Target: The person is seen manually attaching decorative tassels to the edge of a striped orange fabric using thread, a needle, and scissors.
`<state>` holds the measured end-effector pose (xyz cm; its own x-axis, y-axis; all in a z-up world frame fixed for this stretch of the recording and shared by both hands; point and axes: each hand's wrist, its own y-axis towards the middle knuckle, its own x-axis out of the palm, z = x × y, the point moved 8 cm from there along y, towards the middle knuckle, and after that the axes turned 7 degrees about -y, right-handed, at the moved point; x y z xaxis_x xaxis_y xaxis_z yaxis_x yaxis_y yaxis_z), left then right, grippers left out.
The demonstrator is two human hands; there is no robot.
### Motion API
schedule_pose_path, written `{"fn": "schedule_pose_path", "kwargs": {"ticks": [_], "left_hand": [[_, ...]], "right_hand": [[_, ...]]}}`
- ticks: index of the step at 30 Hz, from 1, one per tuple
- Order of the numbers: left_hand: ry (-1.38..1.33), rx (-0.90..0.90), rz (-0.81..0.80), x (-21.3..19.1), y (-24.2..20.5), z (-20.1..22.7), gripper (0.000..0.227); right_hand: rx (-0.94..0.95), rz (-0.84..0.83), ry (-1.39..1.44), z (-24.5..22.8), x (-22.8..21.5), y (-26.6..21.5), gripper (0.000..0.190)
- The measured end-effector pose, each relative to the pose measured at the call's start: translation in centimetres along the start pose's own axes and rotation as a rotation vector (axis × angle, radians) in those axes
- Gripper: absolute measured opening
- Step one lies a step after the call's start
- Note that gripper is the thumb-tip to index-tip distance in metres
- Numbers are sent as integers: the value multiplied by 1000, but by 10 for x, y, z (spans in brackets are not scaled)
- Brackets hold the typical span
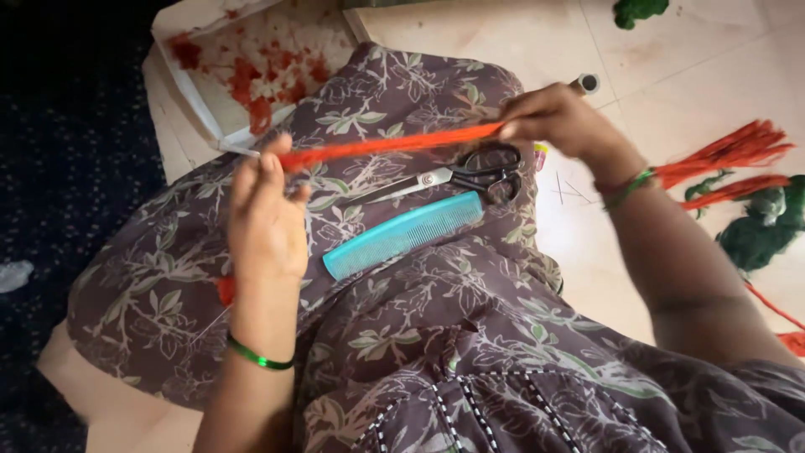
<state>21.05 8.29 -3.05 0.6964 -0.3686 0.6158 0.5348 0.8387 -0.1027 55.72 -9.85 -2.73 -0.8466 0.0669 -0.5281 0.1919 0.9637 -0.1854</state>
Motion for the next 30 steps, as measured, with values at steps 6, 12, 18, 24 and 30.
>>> {"fn": "schedule_pose_path", "kwargs": {"ticks": [6, 12, 18, 24, 30], "left_hand": [[-139, -175, 127, -36, -5, -75, 17], [-85, -109, 146, -23, -1, -59, 18], [-5, -26, 120, -16, 11, -41, 16], [3, 24, 67, -7, 20, -19, 10], [-140, -50, -19, -11, 17, -23, 8]], "right_hand": [[175, 447, -575, 77, -91, -28, 16], [-500, 142, -595, -93, 85, -22, 30], [-710, -16, -1014, -130, 139, -44, 44], [-571, 155, -946, -119, 87, -49, 33], [-177, -107, -550, -59, 78, -81, 32]]}}
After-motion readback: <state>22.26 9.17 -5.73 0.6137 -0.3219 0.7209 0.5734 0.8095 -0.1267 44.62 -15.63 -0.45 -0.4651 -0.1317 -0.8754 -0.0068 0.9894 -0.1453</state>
